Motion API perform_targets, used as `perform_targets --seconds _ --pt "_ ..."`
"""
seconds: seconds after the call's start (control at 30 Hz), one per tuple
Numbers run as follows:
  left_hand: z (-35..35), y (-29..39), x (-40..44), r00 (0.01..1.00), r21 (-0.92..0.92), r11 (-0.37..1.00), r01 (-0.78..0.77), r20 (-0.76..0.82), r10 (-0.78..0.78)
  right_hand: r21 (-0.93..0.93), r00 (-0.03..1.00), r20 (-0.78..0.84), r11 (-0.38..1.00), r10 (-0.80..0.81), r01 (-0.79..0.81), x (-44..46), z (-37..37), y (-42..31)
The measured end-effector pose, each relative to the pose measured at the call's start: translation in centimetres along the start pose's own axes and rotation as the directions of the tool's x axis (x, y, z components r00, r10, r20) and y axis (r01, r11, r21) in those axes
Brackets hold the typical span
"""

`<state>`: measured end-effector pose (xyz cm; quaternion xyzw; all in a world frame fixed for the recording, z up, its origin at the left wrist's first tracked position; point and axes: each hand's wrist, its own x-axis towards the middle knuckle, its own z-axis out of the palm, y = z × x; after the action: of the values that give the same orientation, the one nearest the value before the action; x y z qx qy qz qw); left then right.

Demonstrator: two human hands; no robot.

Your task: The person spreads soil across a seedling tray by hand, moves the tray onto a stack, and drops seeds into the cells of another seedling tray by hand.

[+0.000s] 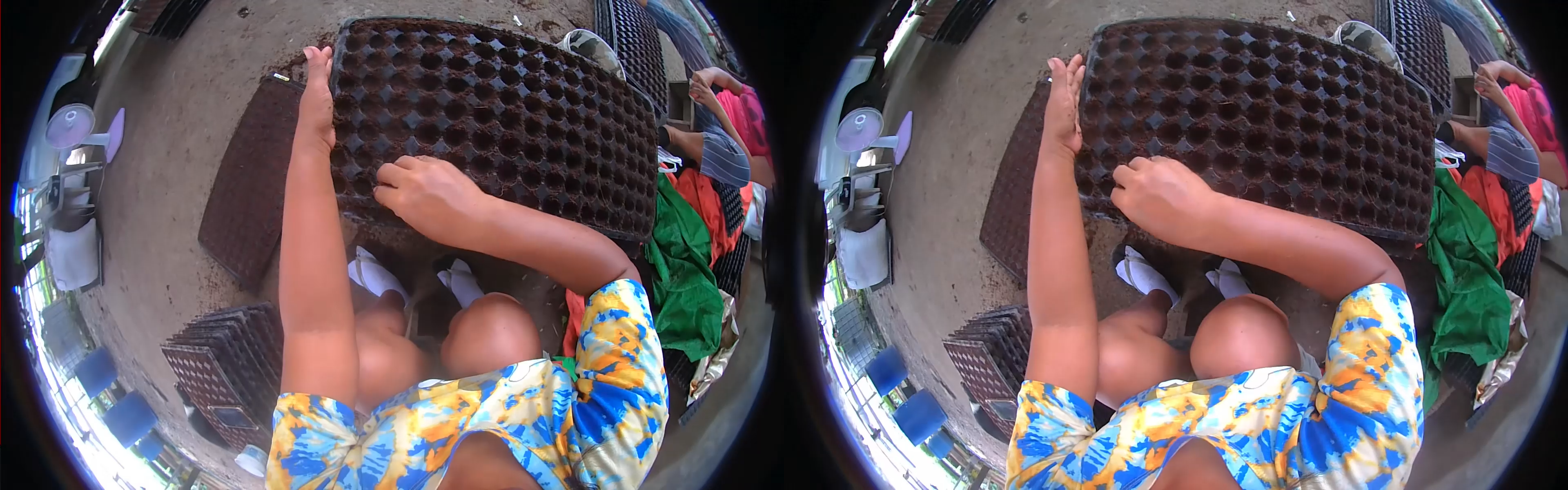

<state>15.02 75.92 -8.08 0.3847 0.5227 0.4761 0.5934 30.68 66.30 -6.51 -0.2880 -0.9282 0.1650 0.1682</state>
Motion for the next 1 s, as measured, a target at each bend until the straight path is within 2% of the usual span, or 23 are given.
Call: perform_targets --seconds 0.1,0.2,0.23,0.33,0.4,0.47,0.6,0.67,0.7,0.73,0.8,0.87,0.93,1.0 --pt "-0.7 -0.9 0.7 1.000 -0.031 1.000 0.002 0.001 -0.002 0.065 0.999 0.004 0.997 0.050 -0.050 0.9 -2.2 0.4" --pt "-0.3 -0.3 0.1 1.000 -0.027 1.000 -0.008 0.002 0.008 0.028 0.995 -0.059 0.996 0.084 -0.083 1.2 -1.6 1.7" --pt "-0.5 -0.4 0.7 0.999 0.031 0.999 -0.031 -0.006 0.032 0.028 0.992 -0.085 0.995 0.094 -0.092 1.5 -0.7 2.0" --pt "-0.8 -0.9 0.8 0.999 -0.071 0.997 -0.015 0.044 0.018 0.112 0.996 0.001 0.990 0.086 -0.086 1.9 -1.3 3.7" --pt "-0.7 -0.5 0.5 0.999 -0.080 0.997 -0.013 0.032 0.016 0.170 0.976 -0.184 0.982 0.118 -0.087 2.5 -3.6 4.7" --pt "-0.5 -0.4 0.0 1.000 -0.087 0.996 -0.007 0.024 0.009 0.154 0.946 -0.254 0.974 0.201 -0.165 2.8 -6.5 5.1" --pt "-0.1 0.1 -0.1 0.999 -0.112 0.994 0.013 0.036 -0.009 0.095 0.963 -0.164 0.975 0.216 -0.202 3.0 -5.6 6.3" --pt "-0.4 -0.3 0.4 0.999 -0.100 0.995 0.008 0.036 -0.004 0.082 0.978 -0.162 0.990 0.130 -0.118 2.9 -3.2 6.1" --pt "-0.8 -1.0 1.1 0.999 -0.075 0.997 -0.010 0.036 0.012 0.062 0.984 -0.085 0.987 0.154 -0.149 2.7 -2.0 5.7" --pt "-0.8 -1.0 1.2 0.999 -0.048 0.999 -0.027 0.038 0.029 -0.010 0.986 -0.149 0.997 0.074 -0.076 2.9 -0.7 5.0" --pt "-0.7 -1.0 1.0 1.000 -0.025 1.000 -0.011 0.016 0.011 0.001 0.992 -0.042 0.993 0.120 -0.120 2.8 -1.1 5.5" --pt "-0.8 -1.1 0.9 1.000 -0.019 1.000 0.004 0.016 -0.004 0.120 0.982 -0.074 0.979 0.176 -0.167 3.3 -2.8 6.5" --pt "-1.0 -1.3 1.2 1.000 -0.040 0.999 0.014 0.027 -0.013 0.102 0.956 -0.201 0.975 0.212 -0.195 3.9 -4.6 6.9" --pt "-0.7 -1.2 1.0 1.000 -0.064 0.998 0.009 0.025 -0.007 0.078 0.960 -0.194 0.978 0.203 -0.191 4.2 -3.9 7.4"
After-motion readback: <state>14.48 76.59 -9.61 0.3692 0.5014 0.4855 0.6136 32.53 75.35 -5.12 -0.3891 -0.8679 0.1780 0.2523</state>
